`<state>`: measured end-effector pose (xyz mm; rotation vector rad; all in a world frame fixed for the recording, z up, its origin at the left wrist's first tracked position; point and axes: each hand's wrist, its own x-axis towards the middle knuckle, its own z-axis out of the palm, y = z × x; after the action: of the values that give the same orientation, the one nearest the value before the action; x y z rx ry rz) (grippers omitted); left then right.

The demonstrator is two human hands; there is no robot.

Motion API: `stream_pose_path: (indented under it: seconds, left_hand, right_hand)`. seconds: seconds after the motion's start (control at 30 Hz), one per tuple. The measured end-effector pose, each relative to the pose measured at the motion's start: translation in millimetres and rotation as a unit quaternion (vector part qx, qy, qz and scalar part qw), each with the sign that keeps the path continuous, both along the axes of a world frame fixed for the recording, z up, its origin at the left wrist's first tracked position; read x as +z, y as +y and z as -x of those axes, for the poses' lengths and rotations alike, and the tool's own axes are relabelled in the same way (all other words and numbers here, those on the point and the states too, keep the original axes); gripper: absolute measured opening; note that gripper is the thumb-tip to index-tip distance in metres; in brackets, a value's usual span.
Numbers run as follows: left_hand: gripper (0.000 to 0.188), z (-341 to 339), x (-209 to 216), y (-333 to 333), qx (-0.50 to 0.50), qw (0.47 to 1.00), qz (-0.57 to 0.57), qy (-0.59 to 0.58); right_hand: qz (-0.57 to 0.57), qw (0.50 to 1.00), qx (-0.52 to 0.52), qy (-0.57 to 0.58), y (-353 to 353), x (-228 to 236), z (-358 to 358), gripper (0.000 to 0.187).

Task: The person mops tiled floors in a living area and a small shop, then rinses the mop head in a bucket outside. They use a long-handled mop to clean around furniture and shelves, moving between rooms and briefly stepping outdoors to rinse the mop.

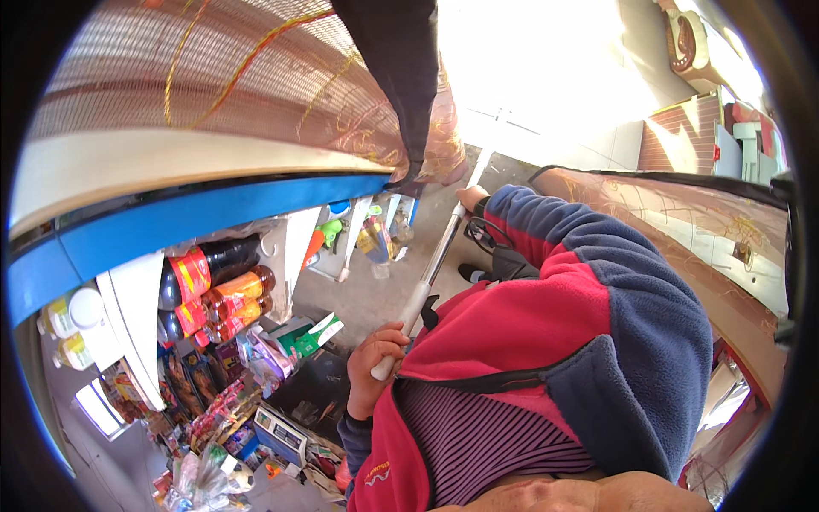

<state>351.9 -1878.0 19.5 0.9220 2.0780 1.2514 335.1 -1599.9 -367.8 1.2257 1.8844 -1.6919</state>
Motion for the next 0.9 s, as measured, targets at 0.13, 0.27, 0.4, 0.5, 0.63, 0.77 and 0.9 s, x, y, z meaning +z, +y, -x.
stream_pose_path:
  seconds: [0.13,0.27,0.4,0.5,0.63,0.77,0.9]
  left_hand:
    - [0.012,-21.5,2.3,-29.3,0.019,1.0,0.006,-0.007]
    - [0.013,-49.2,12.3,-64.2,0.023,1.0,0.006,0.008]
    - [0.016,-75.8,24.3,-107.8,0.02,0.999,0.015,0.035]
    - [0.016,-97.8,27.3,-143.7,0.053,0.998,-0.025,0.016]
    - [0.025,-114.1,38.1,-204.1,0.086,0.982,-0.159,0.062]
    - [0.037,-137.6,32.2,-236.3,0.191,0.933,-0.304,0.026]
    - [0.037,-146.5,23.5,-246.7,0.162,0.939,-0.305,-0.007]
  right_hand:
    - [-0.016,0.997,0.078,-0.013,-29.2,7.8,-12.6,0.04]
    - [-0.066,0.975,0.21,-0.043,-66.0,10.0,-27.5,0.043]
    - [-0.115,0.937,0.33,-0.005,-105.2,18.0,-49.3,0.029]
    - [-0.142,0.911,0.387,0.012,-139.3,36.4,-65.3,0.018]
    - [-0.001,0.959,0.285,-0.001,-196.2,68.4,-94.4,0.031]
    - [0.255,0.966,-0.014,-0.051,-250.6,90.5,-116.8,0.03]
    - [0.348,0.928,-0.125,-0.049,-277.0,105.9,-132.8,0.03]
